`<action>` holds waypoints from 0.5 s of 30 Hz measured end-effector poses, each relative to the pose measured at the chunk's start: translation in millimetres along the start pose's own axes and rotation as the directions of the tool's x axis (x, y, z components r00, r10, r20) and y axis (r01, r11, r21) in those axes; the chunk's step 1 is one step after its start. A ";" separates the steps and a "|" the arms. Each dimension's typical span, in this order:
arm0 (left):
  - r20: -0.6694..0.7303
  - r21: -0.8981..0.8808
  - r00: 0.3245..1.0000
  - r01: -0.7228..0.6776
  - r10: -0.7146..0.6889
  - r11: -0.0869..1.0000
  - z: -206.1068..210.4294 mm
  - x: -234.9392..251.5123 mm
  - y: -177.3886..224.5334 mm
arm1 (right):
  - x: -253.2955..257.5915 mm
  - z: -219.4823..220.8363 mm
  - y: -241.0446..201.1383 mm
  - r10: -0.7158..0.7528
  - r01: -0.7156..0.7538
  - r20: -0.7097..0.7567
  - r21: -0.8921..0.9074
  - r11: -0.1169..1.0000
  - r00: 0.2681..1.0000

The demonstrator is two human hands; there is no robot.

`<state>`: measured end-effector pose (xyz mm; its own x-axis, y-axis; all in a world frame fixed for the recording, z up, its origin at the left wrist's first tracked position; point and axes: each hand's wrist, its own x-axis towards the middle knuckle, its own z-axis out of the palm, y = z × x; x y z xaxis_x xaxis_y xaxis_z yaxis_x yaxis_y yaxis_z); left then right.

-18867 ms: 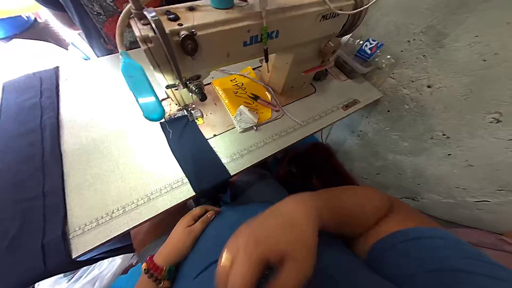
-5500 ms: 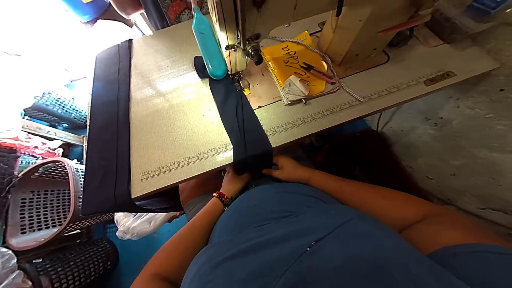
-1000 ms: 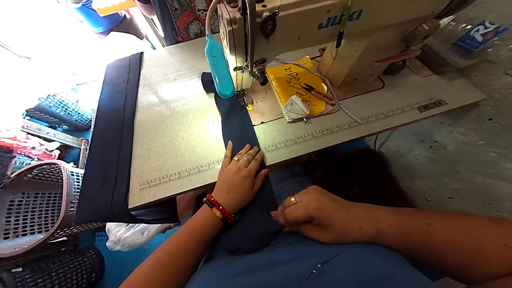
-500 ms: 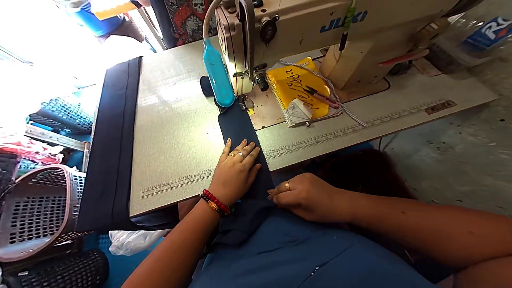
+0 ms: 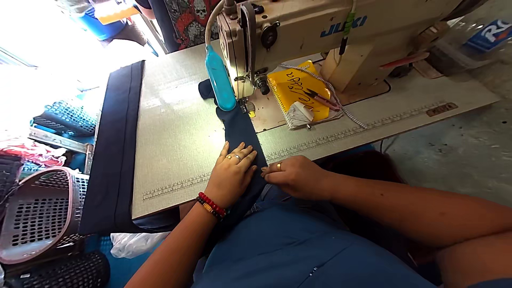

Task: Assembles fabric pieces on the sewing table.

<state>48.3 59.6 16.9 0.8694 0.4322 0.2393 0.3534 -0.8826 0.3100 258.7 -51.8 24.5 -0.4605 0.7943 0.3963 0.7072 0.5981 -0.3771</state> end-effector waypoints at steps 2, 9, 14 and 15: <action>-0.003 -0.002 1.000 -0.005 0.005 1.000 0.0 0.9 -1.6 | 3.6 1.0 5.4 0.009 -0.009 0.000 -0.018 1.000 1.000; -0.050 -0.001 0.998 -0.050 0.050 0.999 0.1 8.9 -12.8 | 18.6 2.1 24.1 -0.012 0.008 -0.047 -0.087 0.996 0.999; -0.037 0.021 0.998 -0.056 0.056 0.998 -3.1 17.2 -20.0 | 31.2 4.6 37.6 0.009 -0.021 -0.110 -0.109 0.994 0.994; -0.037 0.019 0.998 -0.051 0.051 0.999 -3.5 18.2 -21.3 | 33.4 6.2 41.1 0.010 -0.025 -0.129 -0.114 0.993 0.992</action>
<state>55.4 86.9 17.9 0.8731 0.3927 0.2888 0.3153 -0.9068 0.2800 269.1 0.0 17.0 -0.3803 0.7800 0.4969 0.7749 0.5620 -0.2891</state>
